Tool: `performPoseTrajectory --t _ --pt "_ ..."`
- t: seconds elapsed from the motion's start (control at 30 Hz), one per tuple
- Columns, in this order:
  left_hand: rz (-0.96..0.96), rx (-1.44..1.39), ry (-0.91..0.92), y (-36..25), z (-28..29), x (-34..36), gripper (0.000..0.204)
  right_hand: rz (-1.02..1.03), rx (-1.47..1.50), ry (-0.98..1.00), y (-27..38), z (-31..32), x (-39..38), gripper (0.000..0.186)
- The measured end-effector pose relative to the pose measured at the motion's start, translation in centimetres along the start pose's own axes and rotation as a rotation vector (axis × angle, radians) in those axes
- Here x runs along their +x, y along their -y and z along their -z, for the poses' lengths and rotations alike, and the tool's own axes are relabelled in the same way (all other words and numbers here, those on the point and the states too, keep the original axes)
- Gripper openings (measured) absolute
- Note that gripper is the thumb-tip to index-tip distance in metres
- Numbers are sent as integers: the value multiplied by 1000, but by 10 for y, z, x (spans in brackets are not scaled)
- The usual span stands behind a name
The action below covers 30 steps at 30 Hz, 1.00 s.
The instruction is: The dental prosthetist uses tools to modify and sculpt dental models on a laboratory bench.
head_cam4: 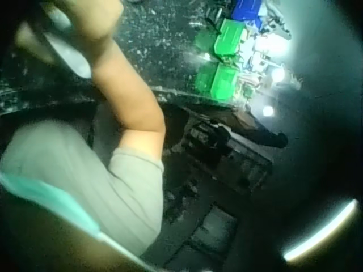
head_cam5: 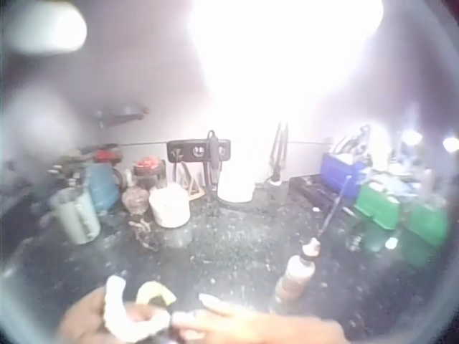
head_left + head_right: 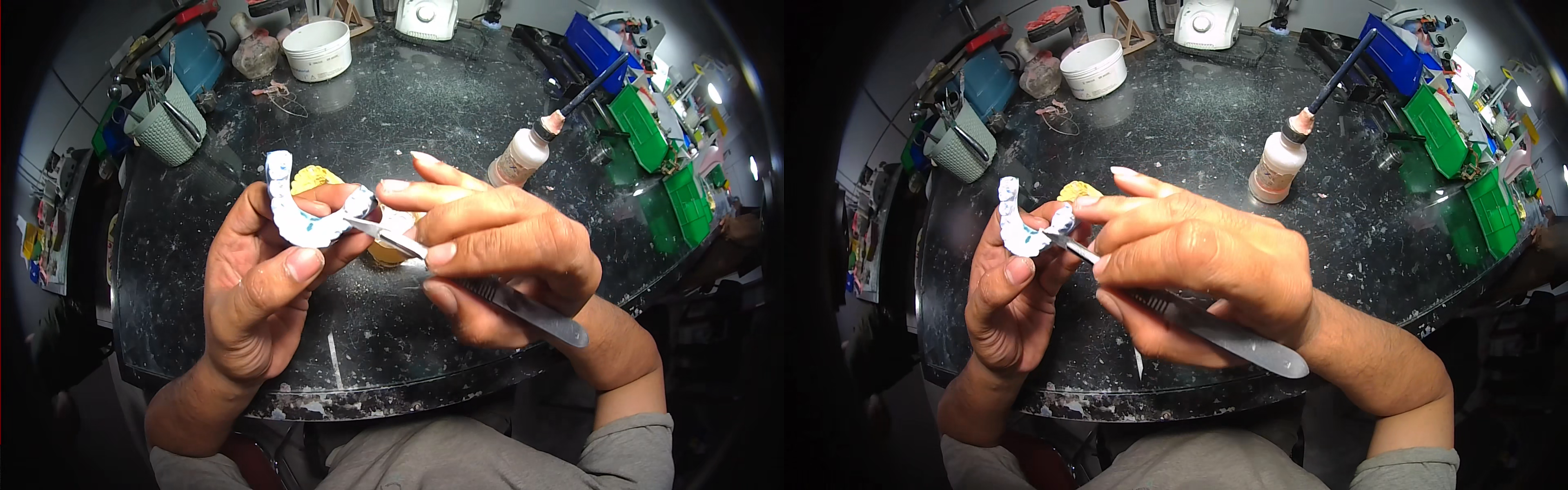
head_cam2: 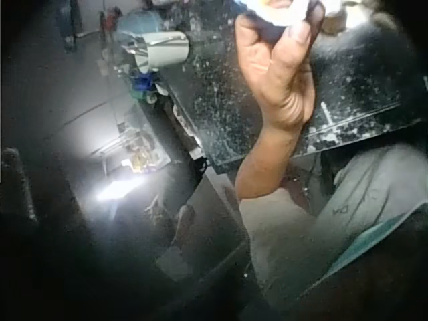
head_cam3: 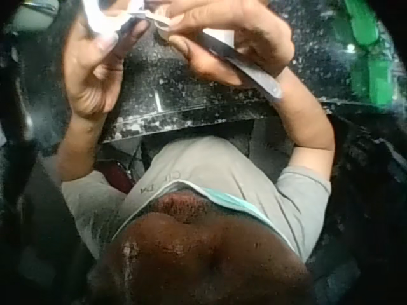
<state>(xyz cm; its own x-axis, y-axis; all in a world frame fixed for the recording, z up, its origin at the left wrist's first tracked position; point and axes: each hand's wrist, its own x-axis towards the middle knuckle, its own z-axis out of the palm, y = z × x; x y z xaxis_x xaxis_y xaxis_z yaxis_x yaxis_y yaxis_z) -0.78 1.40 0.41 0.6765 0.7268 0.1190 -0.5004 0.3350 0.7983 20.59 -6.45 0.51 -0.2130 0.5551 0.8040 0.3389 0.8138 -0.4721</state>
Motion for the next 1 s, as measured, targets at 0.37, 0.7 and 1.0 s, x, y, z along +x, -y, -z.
performPoseTrajectory --t 0.37,0.7,1.0 --pt "-52 95 27 0 -4 -1 33 -28 -5 20 1 0 -1 34" --pt "-80 143 18 0 -6 -2 35 -36 -23 42 4 3 2 32" --pt "-148 211 38 1 -6 -2 33 -15 -34 48 2 2 0 31"
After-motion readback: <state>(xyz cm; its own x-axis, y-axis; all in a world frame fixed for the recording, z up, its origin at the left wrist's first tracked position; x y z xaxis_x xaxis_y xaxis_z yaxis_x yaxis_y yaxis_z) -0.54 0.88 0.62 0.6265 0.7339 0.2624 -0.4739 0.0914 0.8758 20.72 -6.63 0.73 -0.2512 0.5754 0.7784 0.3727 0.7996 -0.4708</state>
